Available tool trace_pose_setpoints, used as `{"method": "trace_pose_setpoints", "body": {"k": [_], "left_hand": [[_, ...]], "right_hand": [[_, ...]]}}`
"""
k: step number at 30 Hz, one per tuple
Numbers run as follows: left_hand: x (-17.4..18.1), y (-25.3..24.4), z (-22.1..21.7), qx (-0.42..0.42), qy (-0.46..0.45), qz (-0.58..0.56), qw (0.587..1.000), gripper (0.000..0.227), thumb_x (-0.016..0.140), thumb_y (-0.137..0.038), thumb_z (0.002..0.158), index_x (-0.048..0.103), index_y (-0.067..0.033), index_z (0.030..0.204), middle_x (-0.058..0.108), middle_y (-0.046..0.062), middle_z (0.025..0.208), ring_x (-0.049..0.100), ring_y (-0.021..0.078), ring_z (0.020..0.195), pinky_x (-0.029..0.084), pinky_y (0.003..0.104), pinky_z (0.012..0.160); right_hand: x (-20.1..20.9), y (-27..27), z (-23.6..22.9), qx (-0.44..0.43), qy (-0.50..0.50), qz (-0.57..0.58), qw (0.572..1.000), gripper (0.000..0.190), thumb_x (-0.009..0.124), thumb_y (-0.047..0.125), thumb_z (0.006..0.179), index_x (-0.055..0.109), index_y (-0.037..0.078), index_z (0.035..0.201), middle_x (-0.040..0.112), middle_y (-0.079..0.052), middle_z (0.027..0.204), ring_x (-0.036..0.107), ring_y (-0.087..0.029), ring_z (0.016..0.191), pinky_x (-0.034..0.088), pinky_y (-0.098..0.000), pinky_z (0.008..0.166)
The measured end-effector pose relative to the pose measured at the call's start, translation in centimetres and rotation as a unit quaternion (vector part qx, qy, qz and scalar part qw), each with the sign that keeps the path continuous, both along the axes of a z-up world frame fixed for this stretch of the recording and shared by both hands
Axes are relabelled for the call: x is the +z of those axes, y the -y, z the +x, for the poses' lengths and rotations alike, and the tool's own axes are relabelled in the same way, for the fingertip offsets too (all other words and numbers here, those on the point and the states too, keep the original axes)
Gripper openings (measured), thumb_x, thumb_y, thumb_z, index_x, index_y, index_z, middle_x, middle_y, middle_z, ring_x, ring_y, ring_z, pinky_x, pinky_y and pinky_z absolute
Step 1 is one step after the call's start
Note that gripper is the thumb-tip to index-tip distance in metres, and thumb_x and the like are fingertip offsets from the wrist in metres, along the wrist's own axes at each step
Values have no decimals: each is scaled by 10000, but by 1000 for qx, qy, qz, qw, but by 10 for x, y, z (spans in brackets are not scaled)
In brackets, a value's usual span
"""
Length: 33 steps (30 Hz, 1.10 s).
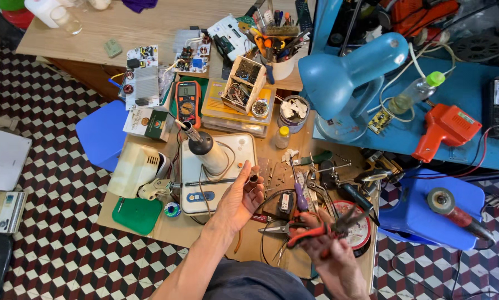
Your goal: The person uses an angle grinder to cut a metal latch on a door frame while holding it with pliers. They then return to a workbench to use pliers and wire cutters to strip and shape a small metal tube.
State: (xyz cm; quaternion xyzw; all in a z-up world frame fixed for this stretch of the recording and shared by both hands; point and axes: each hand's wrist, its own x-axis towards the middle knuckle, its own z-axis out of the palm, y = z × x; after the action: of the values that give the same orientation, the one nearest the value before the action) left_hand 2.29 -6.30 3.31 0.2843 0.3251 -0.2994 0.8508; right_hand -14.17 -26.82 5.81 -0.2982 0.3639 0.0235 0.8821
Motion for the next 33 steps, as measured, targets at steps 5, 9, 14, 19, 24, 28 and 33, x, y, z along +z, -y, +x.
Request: {"method": "trace_pose_setpoints", "body": {"k": [5,9,14,19,24,28,33], "left_hand": [[-4,6,1,-3,-21,-35,999,331,797,-418,881,670,-115,914,691,23,745,661,130,639,585,260,575],[-6,7,11,4,-37,-46,998,346,798,-448,854,692,-121,890,649,1,687,622,114,592,556,253,545],[-4,6,15,8,-6,-55,998,363,795,-447,856,664,-116,931,633,2,697,606,111,604,534,244,564],[4,4,10,27,87,-22,996,441,793,-419,867,694,-67,1114,566,-39,784,609,89,715,530,201,641],[13,-5,10,-3,135,38,990,478,790,-426,848,699,-79,1164,545,-69,815,558,65,736,501,217,672],[17,-8,8,-13,160,46,986,496,794,-422,833,691,-86,1183,590,-68,858,561,55,781,481,225,718],[15,-10,5,-11,158,33,987,493,786,-426,849,696,-92,1200,578,-74,864,534,46,783,465,218,731]], "right_hand": [[36,-34,38,195,144,20,970,539,562,327,1048,615,-113,1356,754,-143,938,603,-153,741,458,-270,640],[50,-38,47,256,25,-151,954,441,556,284,968,694,-3,1273,691,-76,795,501,-109,576,392,-270,530],[54,-41,59,397,-33,-252,882,386,591,304,1020,705,-64,993,652,-61,752,531,-111,599,399,-272,552],[55,-57,73,427,-38,-240,871,366,586,312,980,752,-13,991,698,-58,791,623,-113,679,522,-272,644],[61,-63,78,395,-58,-206,894,373,556,327,961,731,1,1003,760,-78,819,652,-139,683,547,-299,648],[66,-66,80,379,-50,-158,911,396,551,347,998,675,-28,975,703,-118,726,656,-175,612,536,-305,569],[70,-73,81,349,-100,-141,921,368,545,332,983,645,-18,1037,693,-155,710,705,-231,565,590,-340,524]]}}
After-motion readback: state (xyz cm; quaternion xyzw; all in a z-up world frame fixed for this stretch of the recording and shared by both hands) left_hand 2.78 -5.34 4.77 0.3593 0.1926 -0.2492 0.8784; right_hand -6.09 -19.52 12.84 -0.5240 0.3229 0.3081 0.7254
